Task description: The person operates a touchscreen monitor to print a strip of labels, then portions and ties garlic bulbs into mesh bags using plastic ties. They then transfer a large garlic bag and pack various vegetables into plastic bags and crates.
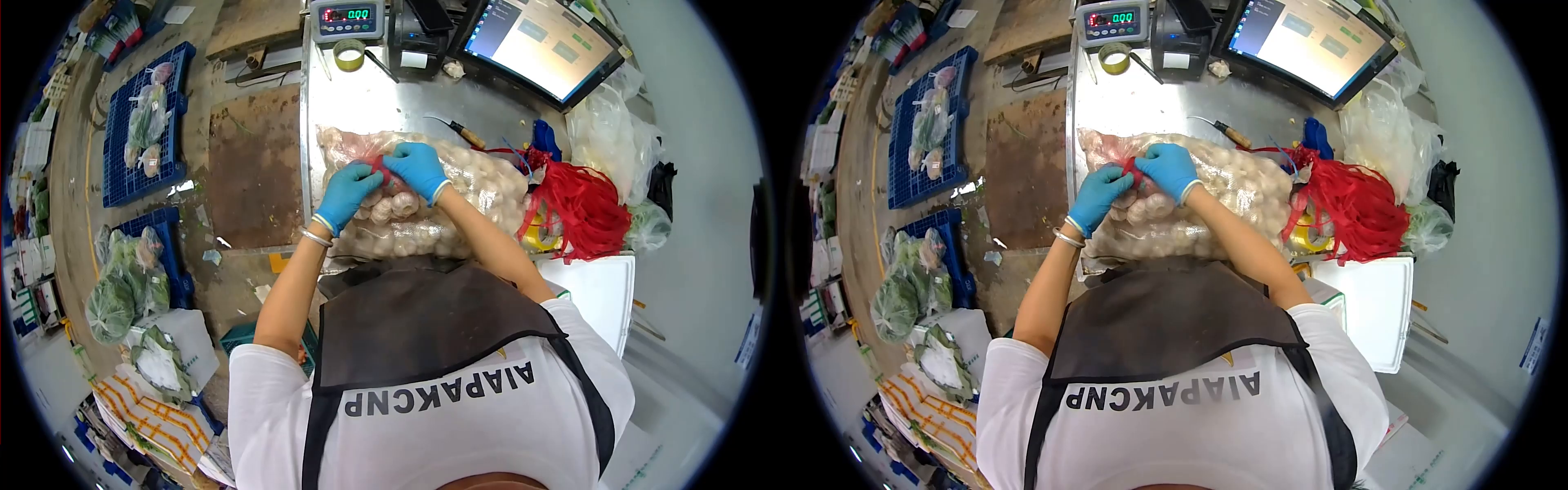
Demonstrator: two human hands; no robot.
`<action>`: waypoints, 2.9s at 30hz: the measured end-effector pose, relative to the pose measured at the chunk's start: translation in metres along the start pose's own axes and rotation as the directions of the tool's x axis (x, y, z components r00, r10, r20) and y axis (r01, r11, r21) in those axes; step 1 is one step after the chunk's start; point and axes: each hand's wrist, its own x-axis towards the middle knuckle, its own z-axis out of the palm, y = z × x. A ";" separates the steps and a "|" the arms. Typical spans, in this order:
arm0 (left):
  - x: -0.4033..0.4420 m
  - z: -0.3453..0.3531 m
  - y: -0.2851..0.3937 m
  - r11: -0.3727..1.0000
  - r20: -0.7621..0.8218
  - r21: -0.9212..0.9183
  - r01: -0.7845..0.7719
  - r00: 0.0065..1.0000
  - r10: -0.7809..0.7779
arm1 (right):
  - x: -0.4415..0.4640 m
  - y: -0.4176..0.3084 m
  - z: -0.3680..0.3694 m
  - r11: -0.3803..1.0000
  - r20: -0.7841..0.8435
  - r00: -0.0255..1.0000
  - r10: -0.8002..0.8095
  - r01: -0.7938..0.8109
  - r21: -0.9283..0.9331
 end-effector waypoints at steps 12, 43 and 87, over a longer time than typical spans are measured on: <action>-0.007 0.023 0.011 0.750 -0.102 -0.637 0.179 0.945 -0.312 | -0.047 0.003 -0.008 0.798 0.116 0.968 -0.223 0.113 0.592; -0.510 -0.090 -0.447 0.622 -0.939 -0.272 0.735 -0.063 -0.337 | -0.053 -0.165 0.254 0.864 0.855 0.368 -0.365 0.477 0.164; -0.076 0.092 0.013 0.684 0.141 0.691 -0.233 0.972 0.189 | -0.015 0.037 -0.150 0.878 0.252 0.948 -0.194 0.283 -0.386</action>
